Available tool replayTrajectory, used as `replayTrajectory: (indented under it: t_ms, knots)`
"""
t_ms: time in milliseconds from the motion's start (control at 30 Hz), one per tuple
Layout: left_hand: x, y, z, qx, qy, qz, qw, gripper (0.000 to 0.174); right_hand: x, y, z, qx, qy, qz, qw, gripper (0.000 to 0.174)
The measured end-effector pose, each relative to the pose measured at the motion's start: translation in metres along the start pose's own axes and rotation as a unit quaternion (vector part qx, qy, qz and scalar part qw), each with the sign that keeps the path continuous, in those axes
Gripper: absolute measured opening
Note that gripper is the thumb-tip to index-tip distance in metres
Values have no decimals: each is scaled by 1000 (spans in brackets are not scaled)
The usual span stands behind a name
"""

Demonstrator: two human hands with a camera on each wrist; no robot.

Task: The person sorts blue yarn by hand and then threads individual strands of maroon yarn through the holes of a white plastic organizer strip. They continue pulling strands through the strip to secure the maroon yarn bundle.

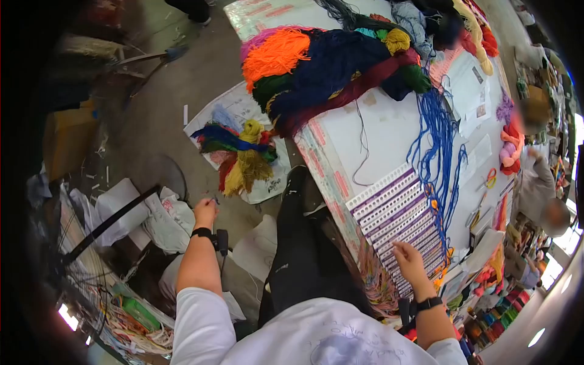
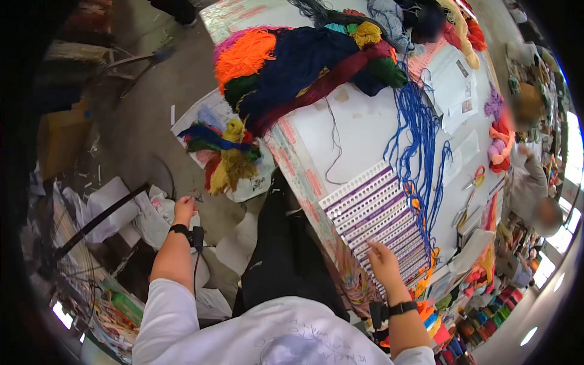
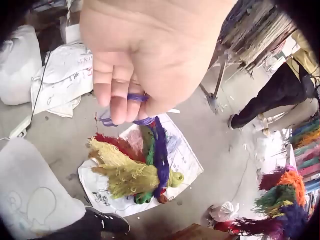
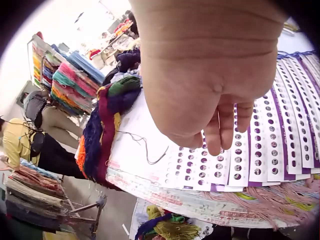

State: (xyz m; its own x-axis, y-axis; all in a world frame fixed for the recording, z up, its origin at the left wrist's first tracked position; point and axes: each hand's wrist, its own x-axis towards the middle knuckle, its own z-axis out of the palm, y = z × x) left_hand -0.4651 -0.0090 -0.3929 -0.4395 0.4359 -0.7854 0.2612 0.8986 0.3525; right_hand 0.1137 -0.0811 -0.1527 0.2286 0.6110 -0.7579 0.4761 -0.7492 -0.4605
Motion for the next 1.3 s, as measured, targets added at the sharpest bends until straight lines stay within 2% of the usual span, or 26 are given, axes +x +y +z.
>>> replayTrajectory:
  t_ms: [100,167,233,267,333,367,433,467,567,633,667,700,767,833,900,967,1000,1033,1100,1133,1167,1233,1267,1300]
  knots:
    - [76,7,45,-40,-33,33,998,18,-11,4,-8,-63,8,59,996,24]
    - [81,69,72,58,-51,48,996,24,-13,2,-6,-62,-5,92,994,25]
    - [125,75,96,73,-35,221,972,30,-19,25,2,-34,-6,110,993,25]
    - [132,93,104,73,-36,220,972,30,-18,33,5,-2,-10,123,992,25]
    - [129,127,114,61,-79,50,994,40,-17,32,12,10,-23,125,992,25]
    - [138,123,111,65,-78,48,994,40,-20,28,15,24,-33,125,991,26]
    - [153,134,102,38,-29,186,981,47,-15,15,17,21,-38,112,993,26]
    - [89,186,89,-113,-78,131,982,41,-13,7,17,44,-39,120,991,26]
    - [49,248,75,-104,-105,157,976,31,-12,-5,13,83,-10,106,991,27]
    - [6,304,74,-23,-106,224,968,27,-18,-3,6,100,14,93,991,27]
    - [-10,327,79,-66,-126,274,951,24,-21,0,5,109,30,81,990,27]
    - [-52,364,85,-80,-146,278,946,21,-24,2,5,118,42,69,990,27]
    - [-70,399,117,-127,-121,493,852,23,-34,5,1,129,60,82,986,27]
    - [-120,446,152,-108,-42,583,804,28,-51,18,6,195,77,111,972,26]
    - [-146,483,189,-9,-109,636,764,33,-68,25,8,228,91,132,960,27]
    - [-173,506,230,111,-64,690,713,39,-84,30,13,260,106,151,948,28]
    - [-170,512,252,135,0,742,657,41,-92,33,15,238,116,153,952,28]
    - [-168,514,265,135,-3,748,650,41,-100,37,19,215,126,155,956,27]
    - [-174,525,277,218,51,675,703,37,-110,46,23,228,129,154,953,27]
    - [-183,526,275,221,52,686,692,35,-117,41,22,251,153,154,943,27]
    - [-193,524,272,215,72,719,657,33,-123,35,22,275,177,154,933,27]
    - [-230,515,258,136,47,802,580,29,-128,24,18,294,194,136,926,27]
    - [-245,502,253,118,-90,723,674,28,-127,19,17,303,205,118,923,27]
    - [-261,485,246,99,-221,618,747,28,-124,14,17,313,207,114,920,27]
